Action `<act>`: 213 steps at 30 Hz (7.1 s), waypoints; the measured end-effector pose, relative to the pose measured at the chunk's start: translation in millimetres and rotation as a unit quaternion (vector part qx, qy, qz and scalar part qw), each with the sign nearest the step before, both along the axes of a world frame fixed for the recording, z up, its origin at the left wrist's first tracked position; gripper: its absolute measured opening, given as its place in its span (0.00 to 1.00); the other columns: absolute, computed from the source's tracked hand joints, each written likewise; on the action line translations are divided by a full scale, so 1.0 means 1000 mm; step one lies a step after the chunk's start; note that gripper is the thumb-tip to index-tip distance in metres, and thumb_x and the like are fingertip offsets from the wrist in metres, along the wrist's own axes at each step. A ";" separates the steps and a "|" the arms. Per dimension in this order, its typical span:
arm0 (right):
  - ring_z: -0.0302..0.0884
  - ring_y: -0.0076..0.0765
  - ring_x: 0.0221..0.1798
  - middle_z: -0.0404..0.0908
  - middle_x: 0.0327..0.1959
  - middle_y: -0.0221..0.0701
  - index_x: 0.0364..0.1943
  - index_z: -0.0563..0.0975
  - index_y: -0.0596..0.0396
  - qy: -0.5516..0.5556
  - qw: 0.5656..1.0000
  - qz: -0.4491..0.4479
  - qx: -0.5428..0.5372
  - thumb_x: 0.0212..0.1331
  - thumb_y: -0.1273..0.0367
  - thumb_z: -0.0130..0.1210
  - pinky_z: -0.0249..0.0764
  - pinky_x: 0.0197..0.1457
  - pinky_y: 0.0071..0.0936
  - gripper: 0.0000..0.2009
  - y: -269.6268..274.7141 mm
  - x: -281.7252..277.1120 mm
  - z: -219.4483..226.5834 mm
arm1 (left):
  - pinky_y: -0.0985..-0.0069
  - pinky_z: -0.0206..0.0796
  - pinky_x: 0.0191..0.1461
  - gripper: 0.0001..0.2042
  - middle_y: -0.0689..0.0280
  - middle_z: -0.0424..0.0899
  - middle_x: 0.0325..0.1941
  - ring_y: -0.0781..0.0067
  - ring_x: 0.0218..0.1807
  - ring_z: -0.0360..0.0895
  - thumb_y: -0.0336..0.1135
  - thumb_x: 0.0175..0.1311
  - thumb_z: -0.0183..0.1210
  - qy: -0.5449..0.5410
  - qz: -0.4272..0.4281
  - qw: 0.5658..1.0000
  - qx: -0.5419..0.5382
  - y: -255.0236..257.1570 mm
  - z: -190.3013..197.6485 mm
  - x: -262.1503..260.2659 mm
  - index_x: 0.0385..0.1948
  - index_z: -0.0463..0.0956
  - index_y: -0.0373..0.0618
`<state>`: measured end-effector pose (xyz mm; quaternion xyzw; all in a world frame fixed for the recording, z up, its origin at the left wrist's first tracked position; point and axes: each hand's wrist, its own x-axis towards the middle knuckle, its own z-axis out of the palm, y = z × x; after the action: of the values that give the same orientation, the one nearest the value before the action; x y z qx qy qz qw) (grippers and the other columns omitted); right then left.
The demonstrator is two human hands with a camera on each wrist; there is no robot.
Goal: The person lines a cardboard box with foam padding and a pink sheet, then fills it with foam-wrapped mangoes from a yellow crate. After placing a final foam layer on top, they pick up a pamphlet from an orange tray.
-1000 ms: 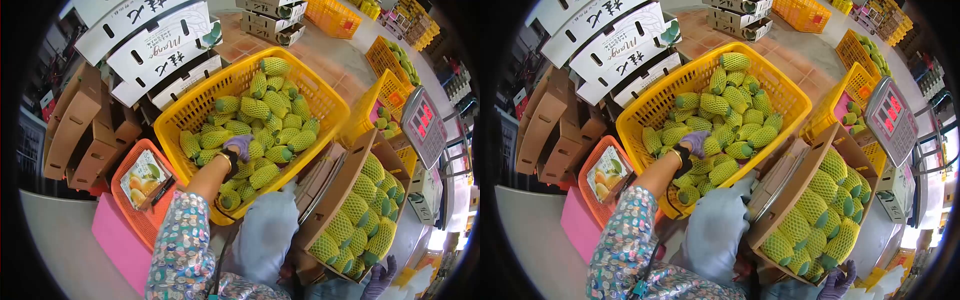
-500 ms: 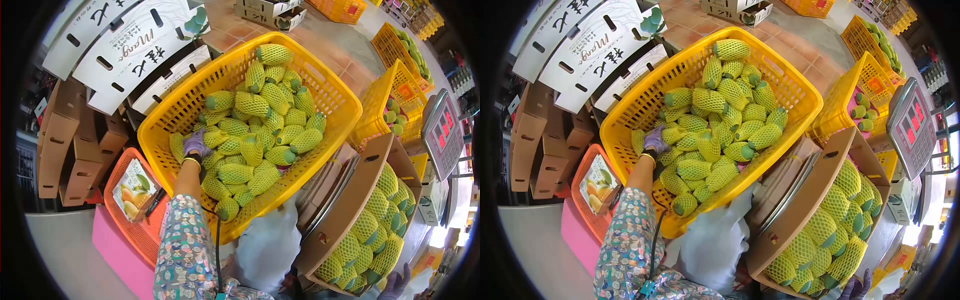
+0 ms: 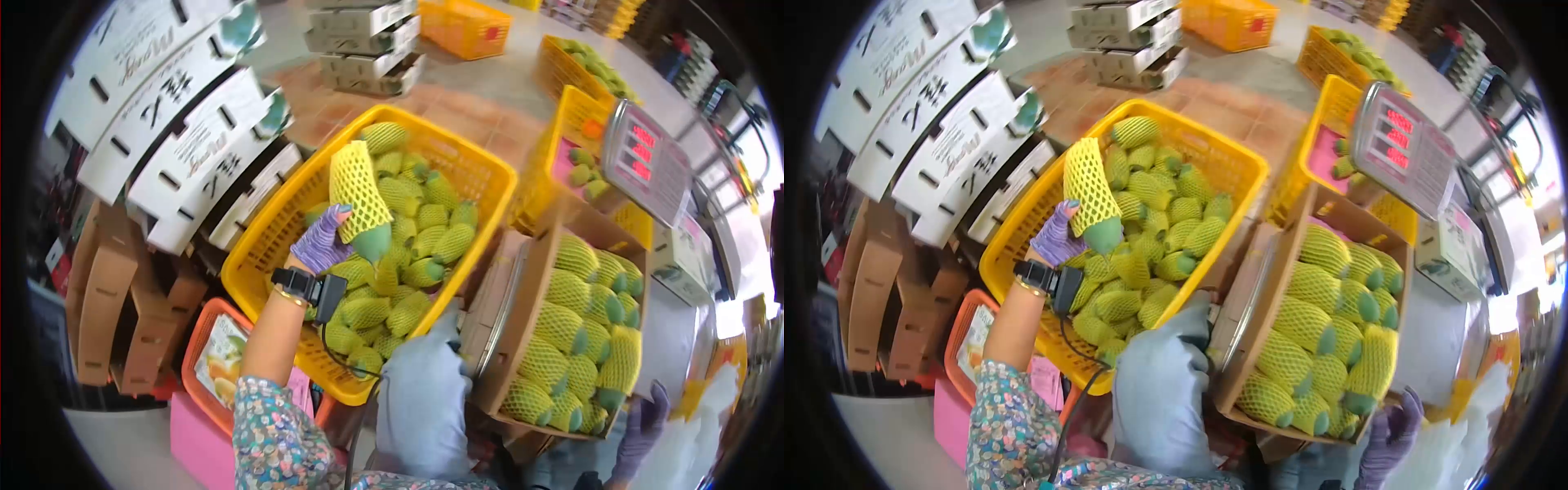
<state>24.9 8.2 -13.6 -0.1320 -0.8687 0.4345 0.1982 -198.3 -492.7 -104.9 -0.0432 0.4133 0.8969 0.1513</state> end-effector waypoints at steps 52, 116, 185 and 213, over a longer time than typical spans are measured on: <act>0.64 0.15 0.25 0.75 0.36 0.30 0.48 0.69 0.55 0.066 0.975 -0.201 0.060 0.44 0.75 0.55 0.66 0.33 0.15 0.21 0.045 0.128 0.030 | 0.69 0.66 0.38 0.32 0.52 0.78 0.31 0.60 0.35 0.76 0.59 0.41 0.59 0.281 -0.221 0.608 -0.709 0.240 0.113 0.125 0.41 0.67 0.40; 0.62 0.47 0.56 0.63 0.51 0.49 0.59 0.54 0.58 -0.032 0.974 0.214 -0.059 0.56 0.60 0.49 0.59 0.58 0.32 0.30 0.039 -0.107 0.028 | 0.76 0.70 0.41 0.08 0.68 0.76 0.34 0.73 0.37 0.75 0.35 0.58 0.50 -0.174 -0.204 0.964 -0.003 0.402 0.113 0.076 0.37 0.71 0.45; 0.68 0.47 0.48 0.70 0.44 0.41 0.48 0.66 0.50 -0.256 0.962 0.055 0.074 0.52 0.55 0.50 0.65 0.51 0.37 0.21 0.072 -0.093 0.027 | 0.69 0.59 0.54 0.21 0.54 0.73 0.44 0.59 0.49 0.68 0.42 0.51 0.58 0.350 -0.120 0.782 -0.501 0.344 0.068 0.010 0.44 0.68 0.39; 0.54 0.28 0.59 0.60 0.55 0.32 0.59 0.52 0.55 -0.054 0.898 0.258 -0.352 0.46 0.65 0.61 0.52 0.61 0.26 0.37 0.032 -0.046 0.031 | 0.81 0.61 0.48 0.18 0.69 0.70 0.38 0.79 0.42 0.68 0.30 0.51 0.58 0.062 -0.185 0.977 -0.088 0.389 0.118 0.096 0.45 0.67 0.42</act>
<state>-21.2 40.0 17.1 0.0129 -0.6723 0.7397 -0.0274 -102.4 -103.8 12.9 0.0766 0.4996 0.8147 0.2843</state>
